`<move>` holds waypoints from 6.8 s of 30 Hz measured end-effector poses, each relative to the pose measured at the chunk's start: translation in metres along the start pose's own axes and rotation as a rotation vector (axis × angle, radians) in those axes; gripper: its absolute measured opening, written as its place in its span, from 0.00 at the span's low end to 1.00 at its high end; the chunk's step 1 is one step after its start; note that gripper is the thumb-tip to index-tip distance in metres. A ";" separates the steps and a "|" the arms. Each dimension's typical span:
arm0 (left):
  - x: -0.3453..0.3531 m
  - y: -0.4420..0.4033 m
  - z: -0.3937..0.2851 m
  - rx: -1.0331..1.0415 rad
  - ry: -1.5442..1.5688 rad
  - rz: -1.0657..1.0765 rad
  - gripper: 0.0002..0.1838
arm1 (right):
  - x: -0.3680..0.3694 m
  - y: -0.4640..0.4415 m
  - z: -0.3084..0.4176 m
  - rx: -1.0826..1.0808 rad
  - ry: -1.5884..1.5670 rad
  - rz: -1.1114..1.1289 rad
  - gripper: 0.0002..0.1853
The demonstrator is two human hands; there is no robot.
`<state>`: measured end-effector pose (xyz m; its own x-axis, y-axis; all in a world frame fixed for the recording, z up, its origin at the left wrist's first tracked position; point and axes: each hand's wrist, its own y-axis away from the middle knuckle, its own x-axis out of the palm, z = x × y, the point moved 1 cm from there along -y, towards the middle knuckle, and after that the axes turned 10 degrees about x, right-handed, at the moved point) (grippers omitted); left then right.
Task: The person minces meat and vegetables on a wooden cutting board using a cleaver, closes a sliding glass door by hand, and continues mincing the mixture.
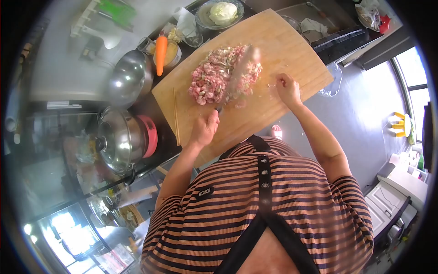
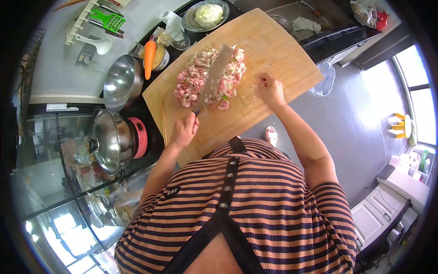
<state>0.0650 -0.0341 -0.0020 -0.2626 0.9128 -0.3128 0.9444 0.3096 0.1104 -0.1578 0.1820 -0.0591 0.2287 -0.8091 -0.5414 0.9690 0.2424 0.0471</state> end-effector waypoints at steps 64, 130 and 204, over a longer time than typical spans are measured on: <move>0.001 -0.057 -0.035 0.177 -0.094 -0.134 0.26 | -0.002 0.002 -0.035 0.188 -0.211 0.054 0.07; 0.051 -0.031 -0.061 0.381 -0.441 -0.192 0.16 | 0.021 0.061 0.099 0.154 -0.442 0.556 0.12; -0.039 -0.416 0.077 -0.319 -0.780 0.028 0.25 | -0.101 0.003 -0.020 0.526 -0.163 0.440 0.11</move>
<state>-0.3027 -0.2189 -0.1089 0.0823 0.5119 -0.8551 0.8166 0.4572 0.3523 -0.1802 0.2756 -0.0212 0.5809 -0.7752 -0.2482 0.6903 0.3076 0.6548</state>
